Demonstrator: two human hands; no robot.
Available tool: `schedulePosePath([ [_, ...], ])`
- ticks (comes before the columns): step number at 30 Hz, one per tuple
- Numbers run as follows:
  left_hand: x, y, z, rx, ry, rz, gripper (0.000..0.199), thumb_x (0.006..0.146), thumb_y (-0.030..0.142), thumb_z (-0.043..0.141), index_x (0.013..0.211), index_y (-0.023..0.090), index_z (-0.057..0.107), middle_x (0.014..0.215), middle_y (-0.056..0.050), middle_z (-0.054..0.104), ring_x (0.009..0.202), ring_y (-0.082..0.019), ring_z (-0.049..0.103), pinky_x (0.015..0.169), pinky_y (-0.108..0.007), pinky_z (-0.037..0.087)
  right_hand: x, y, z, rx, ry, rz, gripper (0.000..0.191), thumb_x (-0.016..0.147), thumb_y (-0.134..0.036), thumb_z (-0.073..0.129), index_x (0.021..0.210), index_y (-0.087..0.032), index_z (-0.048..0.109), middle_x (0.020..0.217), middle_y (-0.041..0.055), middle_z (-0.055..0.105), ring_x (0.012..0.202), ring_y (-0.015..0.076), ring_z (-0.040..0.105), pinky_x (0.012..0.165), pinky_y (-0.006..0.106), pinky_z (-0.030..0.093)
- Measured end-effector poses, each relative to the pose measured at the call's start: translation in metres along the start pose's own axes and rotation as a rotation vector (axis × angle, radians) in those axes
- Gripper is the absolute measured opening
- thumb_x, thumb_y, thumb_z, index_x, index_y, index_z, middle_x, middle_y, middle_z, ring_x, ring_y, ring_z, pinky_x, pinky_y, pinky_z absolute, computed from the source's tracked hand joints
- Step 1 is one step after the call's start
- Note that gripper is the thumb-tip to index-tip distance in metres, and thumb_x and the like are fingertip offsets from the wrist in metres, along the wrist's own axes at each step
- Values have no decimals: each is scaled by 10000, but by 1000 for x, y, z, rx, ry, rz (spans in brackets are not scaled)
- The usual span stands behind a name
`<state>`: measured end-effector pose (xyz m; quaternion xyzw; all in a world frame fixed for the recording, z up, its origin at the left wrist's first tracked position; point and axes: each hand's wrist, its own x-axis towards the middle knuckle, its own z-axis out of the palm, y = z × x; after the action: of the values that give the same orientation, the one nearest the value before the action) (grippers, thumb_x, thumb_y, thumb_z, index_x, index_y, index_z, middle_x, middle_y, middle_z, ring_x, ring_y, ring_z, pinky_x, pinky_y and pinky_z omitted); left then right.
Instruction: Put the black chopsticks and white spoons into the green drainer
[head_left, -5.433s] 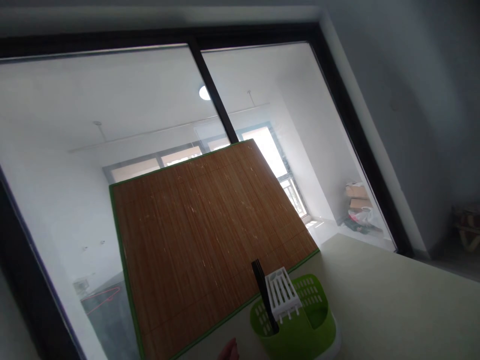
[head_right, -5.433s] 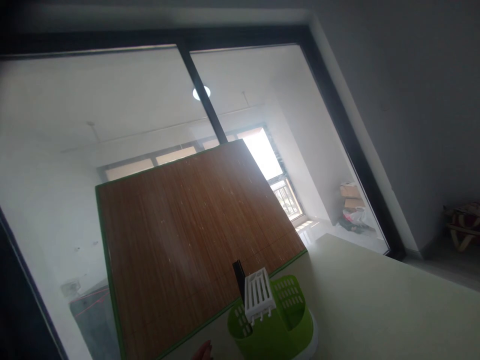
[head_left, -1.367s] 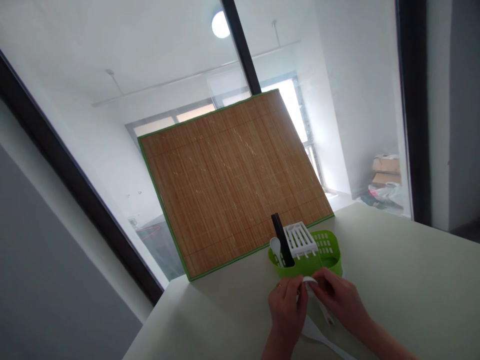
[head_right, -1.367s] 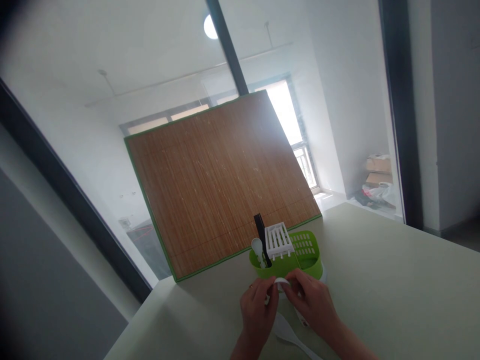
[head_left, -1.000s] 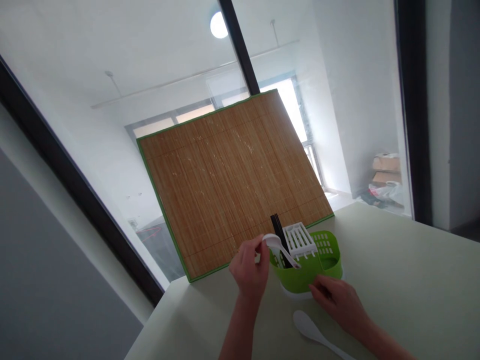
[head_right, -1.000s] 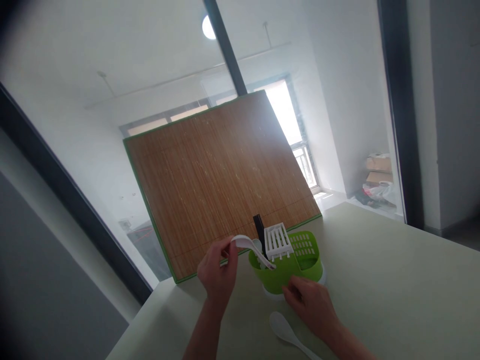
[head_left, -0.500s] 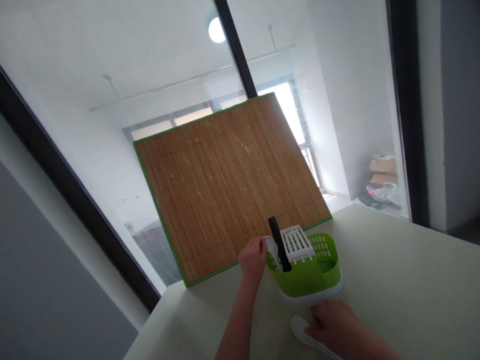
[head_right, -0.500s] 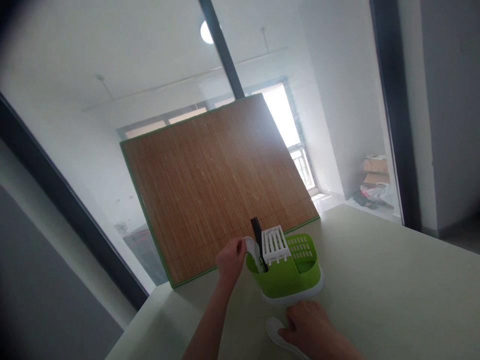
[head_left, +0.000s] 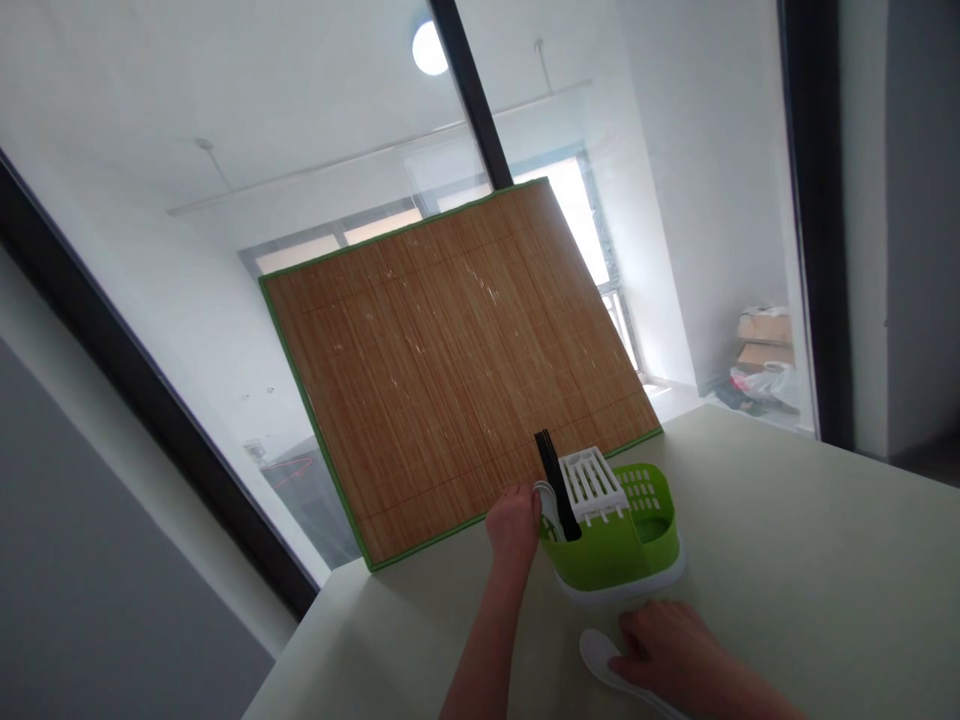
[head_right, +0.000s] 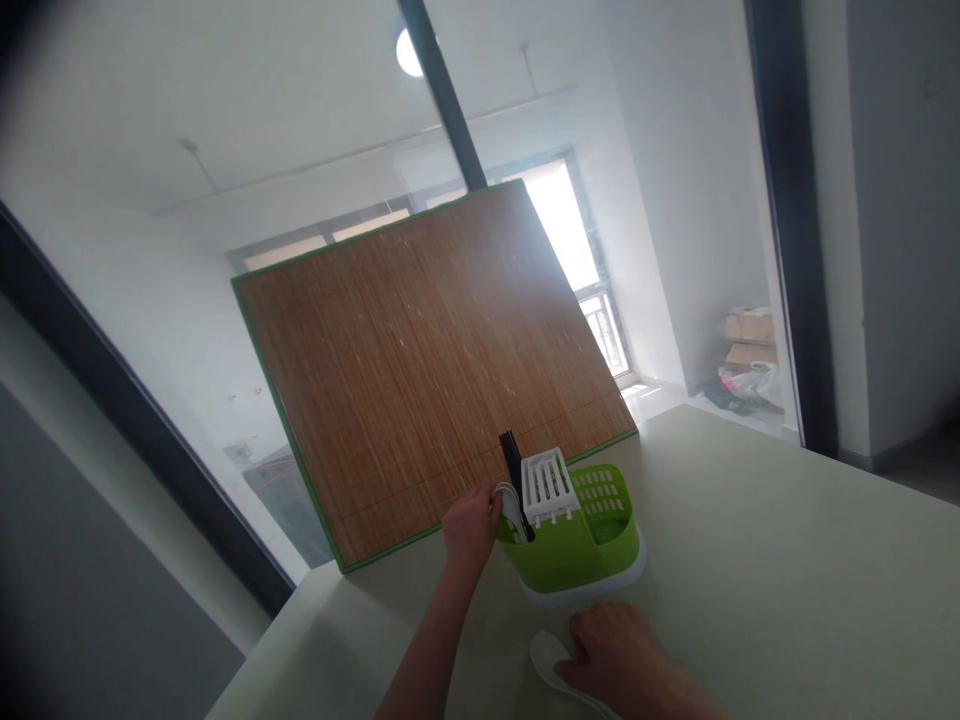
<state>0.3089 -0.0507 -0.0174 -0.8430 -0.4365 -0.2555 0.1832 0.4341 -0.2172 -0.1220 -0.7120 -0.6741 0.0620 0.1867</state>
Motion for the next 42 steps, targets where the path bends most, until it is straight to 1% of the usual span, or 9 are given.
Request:
schedulePosePath([
  [3, -10, 0, -7, -92, 109, -42, 328, 930, 337, 405, 1132, 204, 626, 956, -77, 689, 828, -200, 638, 662, -264, 437, -2, 2, 1, 11, -22, 3, 149, 672, -339, 616, 664, -212, 693, 668, 49, 706, 603, 243, 633, 522, 282, 297],
  [7, -42, 0, -10, -252, 216, -131, 302, 925, 337, 426, 1116, 230, 633, 943, -45, 688, 811, -171, 632, 675, -249, 431, -5, 3, -4, 68, -90, -6, 103, 590, -287, 638, 639, -214, 692, 674, 49, 692, 642, 262, 631, 557, 302, 350],
  [14, -96, -3, -3, -450, 84, -159, 255, 899, 336, 454, 1006, 250, 669, 809, -12, 683, 631, -135, 592, 617, -242, 423, -7, 0, -9, 137, -150, 28, 147, 534, -160, 588, 644, -207, 675, 743, 58, 676, 712, 262, 629, 583, 304, 378],
  [20, -97, -2, -13, -503, -173, -191, 274, 881, 346, 449, 949, 248, 696, 829, -10, 712, 652, -144, 607, 631, -255, 418, -9, -4, -3, 159, -194, 55, 192, 511, -137, 590, 675, -193, 673, 788, 82, 676, 738, 274, 617, 586, 304, 369],
  [23, -96, 1, -19, -511, -215, -186, 261, 873, 342, 463, 923, 255, 704, 804, -3, 713, 666, -152, 613, 631, -258, 415, -11, -7, -1, 175, -199, 34, 180, 514, -132, 590, 663, -194, 671, 768, 75, 673, 713, 263, 609, 581, 299, 353],
  [28, -95, 0, -31, -630, -68, -200, 274, 887, 388, 473, 971, 241, 688, 817, -3, 707, 628, -126, 598, 638, -245, 446, -6, -10, -5, 233, -129, -21, 121, 653, -170, 561, 720, -209, 654, 768, 36, 671, 714, 212, 584, 601, 284, 331],
  [33, -96, 1, -46, -782, 129, -182, 276, 890, 383, 500, 1036, 221, 668, 840, -13, 696, 622, -101, 586, 615, -203, 468, 4, -14, -12, 495, 140, -94, 154, 860, -308, 481, 775, -203, 552, 649, -9, 591, 601, 147, 514, 565, 258, 304],
  [37, -100, 11, -54, -741, 128, -19, 219, 883, 332, 540, 1032, 227, 661, 709, 16, 636, 545, -86, 505, 554, -185, 428, 7, -13, -5, 587, 207, -124, 207, 894, -367, 463, 755, -215, 481, 604, -33, 545, 555, 135, 477, 544, 255, 288],
  [42, -102, 18, -54, -691, 117, 149, 173, 904, 259, 511, 886, 216, 678, 736, -10, 637, 634, -107, 554, 604, -200, 434, 10, -8, 5, 595, 204, -128, 202, 892, -360, 457, 746, -220, 452, 637, -22, 553, 577, 142, 482, 554, 260, 299],
])
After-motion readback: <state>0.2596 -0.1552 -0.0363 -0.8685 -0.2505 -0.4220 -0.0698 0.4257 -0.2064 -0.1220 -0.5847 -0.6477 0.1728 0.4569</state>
